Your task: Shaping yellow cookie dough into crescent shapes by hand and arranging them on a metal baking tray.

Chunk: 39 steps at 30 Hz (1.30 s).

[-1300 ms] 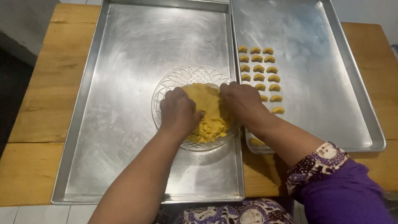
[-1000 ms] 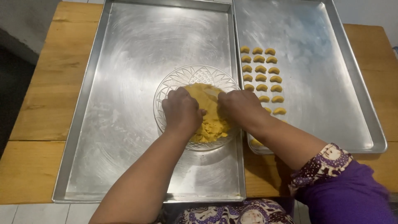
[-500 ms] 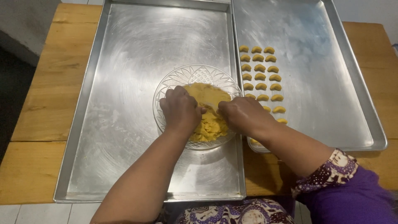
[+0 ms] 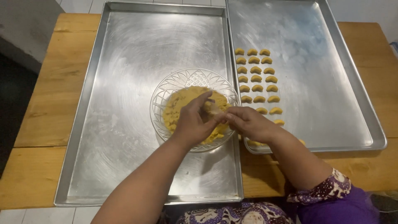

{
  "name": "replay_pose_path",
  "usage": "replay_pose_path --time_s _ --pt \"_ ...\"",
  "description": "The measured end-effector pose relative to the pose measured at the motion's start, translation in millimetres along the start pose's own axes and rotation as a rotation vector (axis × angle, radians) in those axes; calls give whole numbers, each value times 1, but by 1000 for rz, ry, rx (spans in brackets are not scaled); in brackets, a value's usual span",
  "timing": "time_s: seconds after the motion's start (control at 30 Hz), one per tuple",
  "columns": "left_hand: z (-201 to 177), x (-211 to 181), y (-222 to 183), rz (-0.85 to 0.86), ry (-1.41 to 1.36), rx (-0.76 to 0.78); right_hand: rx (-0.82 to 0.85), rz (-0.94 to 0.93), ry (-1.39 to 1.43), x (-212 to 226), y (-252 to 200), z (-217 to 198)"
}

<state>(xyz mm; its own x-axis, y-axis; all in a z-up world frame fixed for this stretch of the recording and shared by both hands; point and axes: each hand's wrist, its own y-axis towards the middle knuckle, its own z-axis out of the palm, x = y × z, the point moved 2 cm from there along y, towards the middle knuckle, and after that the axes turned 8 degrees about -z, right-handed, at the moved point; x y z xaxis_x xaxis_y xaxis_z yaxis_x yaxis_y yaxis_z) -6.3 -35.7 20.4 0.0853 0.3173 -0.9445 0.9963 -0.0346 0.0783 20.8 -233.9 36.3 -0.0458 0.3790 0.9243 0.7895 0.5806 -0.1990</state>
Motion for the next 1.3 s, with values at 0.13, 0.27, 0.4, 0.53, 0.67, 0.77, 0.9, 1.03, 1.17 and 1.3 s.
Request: replay_pose_path --time_s 0.13,0.27,0.4,0.53,0.67,0.77,0.9,1.03,1.17,1.3 --pt "11 15 2 65 132 -88 -19 -125 -81 -13 -4 13" --pt "19 24 2 262 453 -169 -109 -143 -113 -13 -7 18" --pt "11 4 5 530 797 -416 -193 -90 -441 0 -12 17" --pt "-11 26 15 28 154 -144 -258 -80 -697 0 -14 12" --pt "-7 40 21 -530 -765 168 -301 -271 -875 1 -10 23" --pt "-2 26 17 -600 -941 198 -395 -486 -956 -27 3 27" --pt "1 19 14 -523 -885 169 -449 -636 -937 -45 11 31" --pt "3 26 14 -532 -956 263 -467 -653 -889 -19 -1 21" --pt "2 21 11 -471 -1135 403 -500 -591 -746 5 -13 12" --pt "2 18 10 -441 -1119 364 -514 -627 -701 -7 -12 8"
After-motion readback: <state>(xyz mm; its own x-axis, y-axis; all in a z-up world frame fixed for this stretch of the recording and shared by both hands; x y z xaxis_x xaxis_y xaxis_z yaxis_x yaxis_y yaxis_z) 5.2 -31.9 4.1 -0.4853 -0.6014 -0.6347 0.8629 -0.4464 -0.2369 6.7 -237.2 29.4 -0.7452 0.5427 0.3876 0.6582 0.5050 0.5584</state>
